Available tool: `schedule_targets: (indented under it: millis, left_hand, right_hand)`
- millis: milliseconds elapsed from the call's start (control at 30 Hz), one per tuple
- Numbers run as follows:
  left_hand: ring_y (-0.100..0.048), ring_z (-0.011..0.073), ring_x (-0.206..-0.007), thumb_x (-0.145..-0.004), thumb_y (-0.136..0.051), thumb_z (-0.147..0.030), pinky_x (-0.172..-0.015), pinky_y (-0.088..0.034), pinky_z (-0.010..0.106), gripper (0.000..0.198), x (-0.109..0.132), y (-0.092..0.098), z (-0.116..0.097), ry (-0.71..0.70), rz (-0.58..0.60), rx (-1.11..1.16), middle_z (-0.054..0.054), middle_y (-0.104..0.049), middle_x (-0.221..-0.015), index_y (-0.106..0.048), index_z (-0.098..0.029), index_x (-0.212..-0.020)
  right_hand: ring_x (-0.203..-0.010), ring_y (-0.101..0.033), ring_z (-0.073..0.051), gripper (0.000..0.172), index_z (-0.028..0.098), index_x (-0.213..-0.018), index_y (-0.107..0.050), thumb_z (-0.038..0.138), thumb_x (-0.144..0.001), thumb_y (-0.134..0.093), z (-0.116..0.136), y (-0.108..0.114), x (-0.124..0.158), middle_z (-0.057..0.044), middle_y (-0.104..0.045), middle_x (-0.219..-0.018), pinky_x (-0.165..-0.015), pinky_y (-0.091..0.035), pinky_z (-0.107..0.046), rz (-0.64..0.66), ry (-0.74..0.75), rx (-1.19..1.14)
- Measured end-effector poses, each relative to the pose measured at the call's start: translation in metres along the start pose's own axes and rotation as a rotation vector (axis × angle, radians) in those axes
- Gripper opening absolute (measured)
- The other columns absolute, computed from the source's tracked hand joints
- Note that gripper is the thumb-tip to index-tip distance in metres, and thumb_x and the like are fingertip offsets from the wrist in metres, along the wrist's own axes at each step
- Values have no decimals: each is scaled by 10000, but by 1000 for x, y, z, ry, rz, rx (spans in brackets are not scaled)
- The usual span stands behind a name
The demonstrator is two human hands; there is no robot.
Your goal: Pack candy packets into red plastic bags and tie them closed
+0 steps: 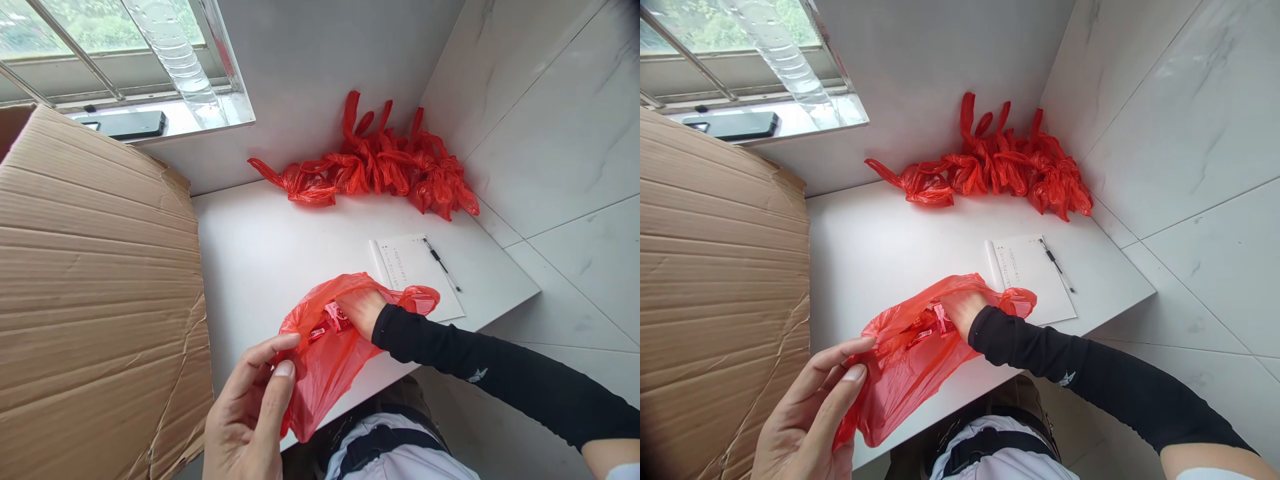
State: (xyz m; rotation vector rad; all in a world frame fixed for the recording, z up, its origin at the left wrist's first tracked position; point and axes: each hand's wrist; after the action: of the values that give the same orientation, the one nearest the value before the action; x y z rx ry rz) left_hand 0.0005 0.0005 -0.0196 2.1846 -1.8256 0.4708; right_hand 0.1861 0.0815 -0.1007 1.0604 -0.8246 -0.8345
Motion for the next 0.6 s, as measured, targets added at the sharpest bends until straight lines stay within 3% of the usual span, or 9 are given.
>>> schedule_targets:
  millis: [167, 233, 333, 467, 600]
  left_hand:
    - [-619, 167, -838, -786, -764, -465, -677, -546, 194, 300, -1, 0, 0, -26, -29, -8, 43, -666, -973, -751, -254, -999]
    - [-617, 160, -833, -795, -759, -464, -668, -538, 185, 297, -1, 0, 0, -34, -26, -10, 42, -661, -988, -747, -255, -1006]
    - [-615, 155, -840, -811, -747, -457, -668, -530, 178, 276, -2, 1, 0, -37, -17, -4, 37, -656, -1006, -741, -263, -1007]
    - [-614, 155, -839, -820, -741, -449, -652, -521, 178, 261, -2, 0, 1, -36, -18, -7, 34, -650, -1006, -738, -258, -998]
    - [-594, 146, -797, -808, -752, -446, -633, -517, 182, 275, -1, -1, -1, -41, -23, -4, 27, -641, -970, -728, -253, -1003]
  right_hand:
    - [-885, -650, -252, 196, 133, -966, -636, 45, -902, -473, -3, 21, 13, -123, -697, -955, -781, -486, -342, 10, -6, -92]
    - [-745, -621, -216, 176, 159, -936, -609, 163, -970, -436, -5, 31, 18, -87, -667, -850, -675, -466, -321, 13, 9, -140]
    - [-534, -480, -139, 319, 204, -799, -537, 315, -1033, -352, -10, 42, 19, 0, -539, -650, -536, -380, -290, 58, 33, -292]
    - [-494, -307, -120, 338, 212, -756, -499, 221, -1025, -295, -15, 50, 17, 43, -394, -594, -512, -279, -292, 85, 151, -367]
    - [-528, -289, -124, 303, 199, -792, -525, 161, -997, -305, -18, 53, 16, 35, -403, -631, -528, -259, -293, 100, 239, -332]
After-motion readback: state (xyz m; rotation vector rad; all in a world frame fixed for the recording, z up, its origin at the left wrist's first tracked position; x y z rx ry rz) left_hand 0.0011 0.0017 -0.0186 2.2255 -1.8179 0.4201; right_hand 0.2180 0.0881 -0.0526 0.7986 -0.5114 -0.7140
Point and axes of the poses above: each hand's wrist, its own x-axis away from the middle knuckle, its own y-axis out of the back of the hand, z = x × y
